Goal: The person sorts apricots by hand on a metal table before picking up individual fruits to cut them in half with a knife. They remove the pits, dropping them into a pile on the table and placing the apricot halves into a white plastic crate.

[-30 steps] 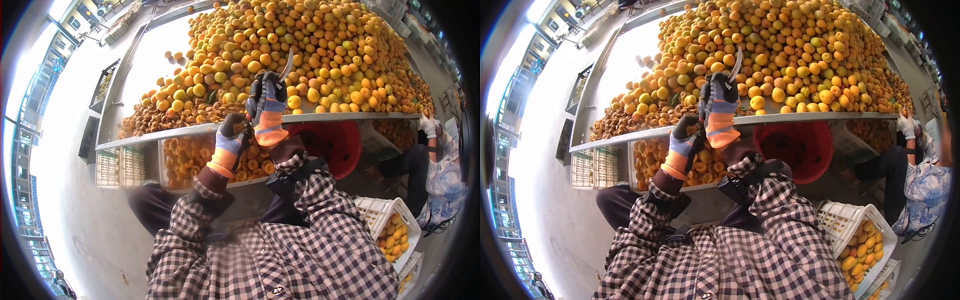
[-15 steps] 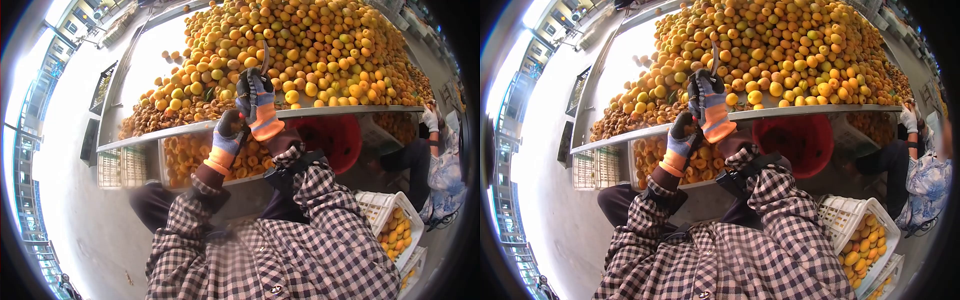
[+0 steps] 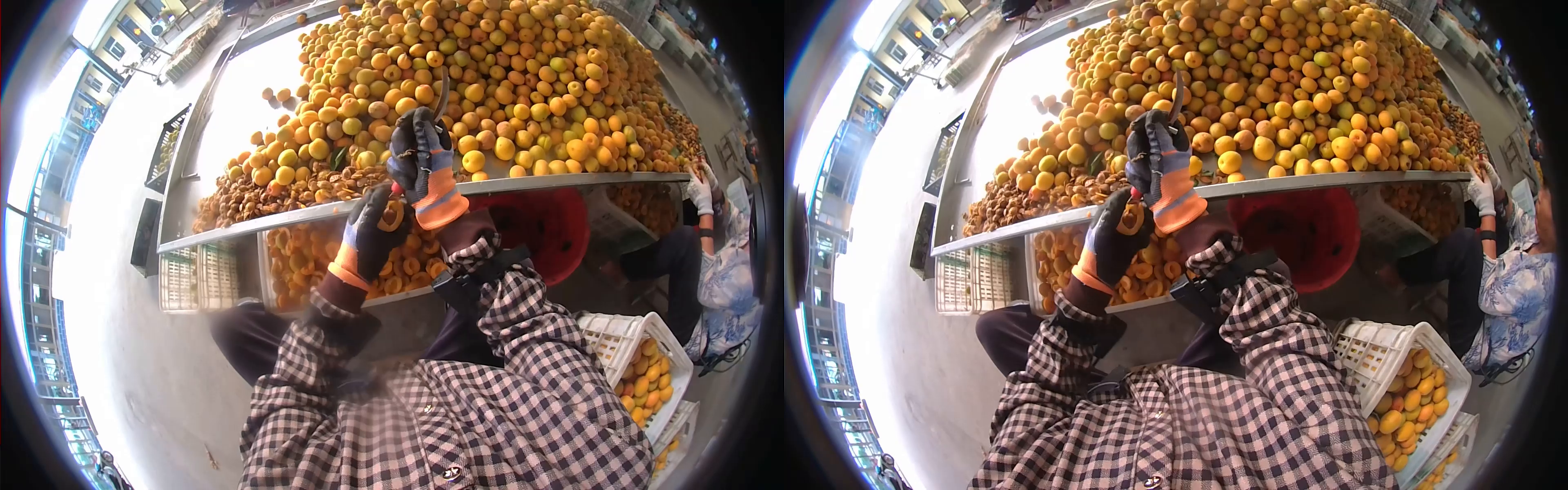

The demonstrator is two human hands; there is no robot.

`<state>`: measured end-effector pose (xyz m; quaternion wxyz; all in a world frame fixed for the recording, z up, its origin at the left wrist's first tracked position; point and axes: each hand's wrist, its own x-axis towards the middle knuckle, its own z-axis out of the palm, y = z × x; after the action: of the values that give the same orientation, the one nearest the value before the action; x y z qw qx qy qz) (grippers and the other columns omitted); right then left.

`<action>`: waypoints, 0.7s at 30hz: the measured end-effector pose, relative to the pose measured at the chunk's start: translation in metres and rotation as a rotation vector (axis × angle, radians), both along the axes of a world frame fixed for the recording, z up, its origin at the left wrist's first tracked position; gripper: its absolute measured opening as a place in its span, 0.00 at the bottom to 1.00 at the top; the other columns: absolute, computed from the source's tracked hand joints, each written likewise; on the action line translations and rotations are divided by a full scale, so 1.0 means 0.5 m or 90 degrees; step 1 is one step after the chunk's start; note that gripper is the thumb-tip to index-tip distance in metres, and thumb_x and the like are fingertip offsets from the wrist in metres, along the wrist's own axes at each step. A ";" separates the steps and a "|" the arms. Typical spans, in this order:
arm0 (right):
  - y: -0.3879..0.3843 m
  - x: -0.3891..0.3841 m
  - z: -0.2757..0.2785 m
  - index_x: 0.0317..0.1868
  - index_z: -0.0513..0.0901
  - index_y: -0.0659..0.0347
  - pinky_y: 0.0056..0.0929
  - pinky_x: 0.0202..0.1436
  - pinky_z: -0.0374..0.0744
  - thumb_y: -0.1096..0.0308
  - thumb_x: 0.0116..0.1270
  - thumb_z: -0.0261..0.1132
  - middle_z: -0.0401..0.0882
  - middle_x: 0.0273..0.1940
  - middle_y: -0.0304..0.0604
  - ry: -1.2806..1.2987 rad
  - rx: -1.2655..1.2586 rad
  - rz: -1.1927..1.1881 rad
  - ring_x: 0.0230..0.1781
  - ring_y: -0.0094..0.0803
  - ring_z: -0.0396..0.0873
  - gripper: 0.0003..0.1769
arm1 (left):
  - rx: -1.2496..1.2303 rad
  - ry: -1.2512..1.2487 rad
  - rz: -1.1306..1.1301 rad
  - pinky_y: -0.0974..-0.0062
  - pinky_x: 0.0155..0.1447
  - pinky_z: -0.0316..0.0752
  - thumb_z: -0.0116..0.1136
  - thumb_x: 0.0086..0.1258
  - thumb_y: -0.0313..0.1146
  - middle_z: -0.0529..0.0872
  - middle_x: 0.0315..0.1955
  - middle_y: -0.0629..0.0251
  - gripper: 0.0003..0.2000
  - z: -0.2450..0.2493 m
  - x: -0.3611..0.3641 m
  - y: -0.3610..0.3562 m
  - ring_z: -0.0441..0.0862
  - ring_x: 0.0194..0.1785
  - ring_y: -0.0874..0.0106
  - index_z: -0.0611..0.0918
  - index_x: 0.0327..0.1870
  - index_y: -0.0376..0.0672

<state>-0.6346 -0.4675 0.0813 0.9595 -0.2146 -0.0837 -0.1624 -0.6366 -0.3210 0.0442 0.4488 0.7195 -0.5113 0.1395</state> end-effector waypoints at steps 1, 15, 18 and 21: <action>0.007 0.006 -0.003 0.38 0.77 0.52 0.20 0.11 0.56 0.56 0.73 0.58 0.70 0.19 0.29 0.047 -0.015 -0.057 0.09 0.19 0.61 0.10 | 0.007 0.073 0.062 0.74 0.40 0.78 0.66 0.58 0.23 0.82 0.39 0.59 0.20 -0.003 -0.022 -0.002 0.82 0.42 0.69 0.75 0.52 0.36; 0.028 -0.006 0.003 0.39 0.76 0.59 0.17 0.20 0.69 0.67 0.68 0.63 0.75 0.25 0.36 0.004 -0.200 -0.199 0.19 0.21 0.70 0.06 | 0.085 0.273 0.015 0.72 0.49 0.76 0.63 0.58 0.23 0.84 0.42 0.59 0.21 0.005 -0.012 -0.017 0.83 0.45 0.67 0.75 0.54 0.39; 0.034 -0.019 0.005 0.39 0.77 0.61 0.17 0.27 0.74 0.71 0.65 0.64 0.79 0.31 0.37 0.026 -0.204 -0.160 0.24 0.20 0.74 0.05 | 0.141 0.320 0.065 0.65 0.44 0.76 0.62 0.58 0.25 0.82 0.39 0.54 0.16 -0.019 -0.001 -0.018 0.81 0.40 0.58 0.76 0.48 0.38; 0.059 -0.008 -0.011 0.40 0.80 0.64 0.17 0.26 0.73 0.74 0.65 0.64 0.79 0.28 0.37 -0.007 -0.283 -0.268 0.23 0.20 0.75 0.04 | -0.277 1.073 0.166 0.68 0.42 0.76 0.58 0.64 0.26 0.81 0.39 0.60 0.12 0.007 0.013 -0.046 0.80 0.40 0.66 0.76 0.48 0.39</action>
<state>-0.6384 -0.4381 0.0757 0.8338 -0.4312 -0.0759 -0.3362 -0.6302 -0.3437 0.0476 0.7844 0.5344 0.1140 -0.2936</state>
